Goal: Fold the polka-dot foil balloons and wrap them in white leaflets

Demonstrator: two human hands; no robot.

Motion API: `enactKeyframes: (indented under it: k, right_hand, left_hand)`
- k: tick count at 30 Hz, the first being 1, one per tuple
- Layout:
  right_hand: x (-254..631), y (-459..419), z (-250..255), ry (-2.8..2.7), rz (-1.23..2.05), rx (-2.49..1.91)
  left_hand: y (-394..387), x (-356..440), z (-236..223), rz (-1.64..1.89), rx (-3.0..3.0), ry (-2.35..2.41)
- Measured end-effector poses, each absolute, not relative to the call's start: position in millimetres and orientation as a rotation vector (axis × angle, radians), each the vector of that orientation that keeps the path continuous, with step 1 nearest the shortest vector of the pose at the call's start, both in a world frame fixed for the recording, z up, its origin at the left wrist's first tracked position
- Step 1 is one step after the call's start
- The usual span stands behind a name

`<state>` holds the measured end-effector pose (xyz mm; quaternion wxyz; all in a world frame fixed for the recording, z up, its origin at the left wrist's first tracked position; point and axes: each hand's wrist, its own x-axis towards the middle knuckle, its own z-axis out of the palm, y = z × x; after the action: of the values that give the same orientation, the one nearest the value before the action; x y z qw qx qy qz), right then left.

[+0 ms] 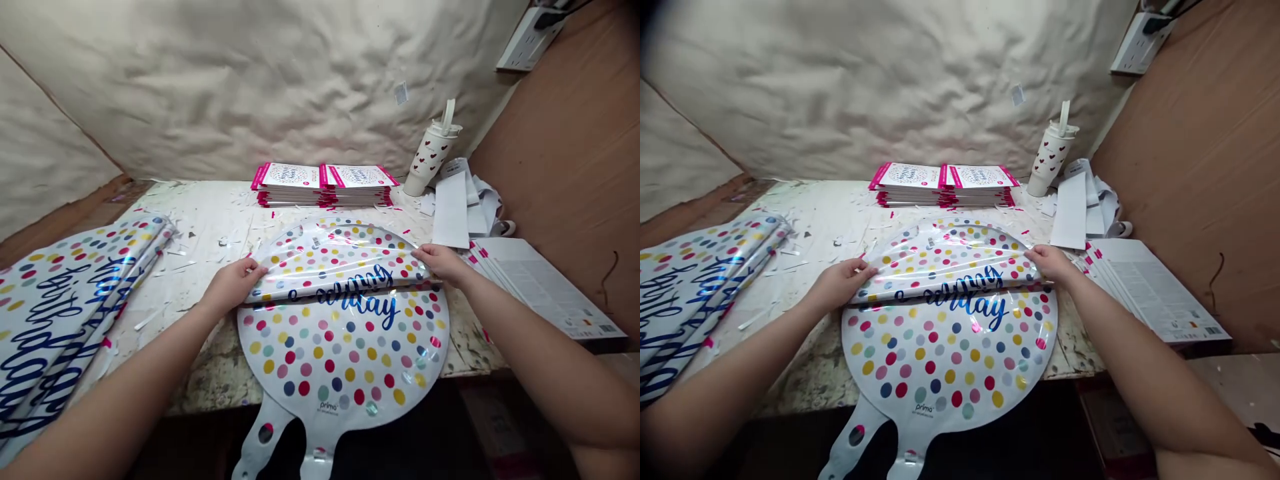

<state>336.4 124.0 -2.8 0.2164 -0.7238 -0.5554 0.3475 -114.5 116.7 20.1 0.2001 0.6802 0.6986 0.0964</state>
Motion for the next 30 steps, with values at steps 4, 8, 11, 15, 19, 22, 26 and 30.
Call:
enactKeyframes:
  k: [4, 8, 11, 15, 19, 22, 26, 30]
  right_hand:
    - [326.6, 130.1, -6.2, -1.626, 0.779, -2.068]
    - [331.4, 132.6, -9.1, -1.658, 0.646, -2.167]
    - [335.0, 134.1, -1.4, -1.631, 0.507, -2.304]
    - [282.7, 117.3, 16.6, -1.758, 0.019, -2.354]
    - [178.7, 77.4, 13.1, -2.445, 0.293, -1.617]
    - [165.9, 54.8, -2.3, -2.683, 0.526, -1.308]
    - [270.3, 36.9, -11.6, -2.346, 0.4, -2.005]
    - [337.8, 15.7, -3.5, -2.054, 0.044, -2.332]
  left_hand:
    - [102.7, -102.2, 27.2, 0.237, 2.189, 2.3]
    - [59.5, -70.8, 17.7, 0.269, 2.717, 1.786]
    - [32.3, -55.4, 2.0, 0.05, 2.701, 1.61]
    - [23.8, -56.3, -8.0, -0.021, 2.552, 1.809]
    - [29.6, -59.6, -8.5, -0.054, 2.525, 1.837]
    - [31.1, -60.6, -9.3, -0.066, 2.527, 1.851]
    - [30.5, -59.8, -5.0, -0.072, 2.511, 1.837]
    - [32.4, -30.0, 7.7, 0.021, 2.612, 1.765]
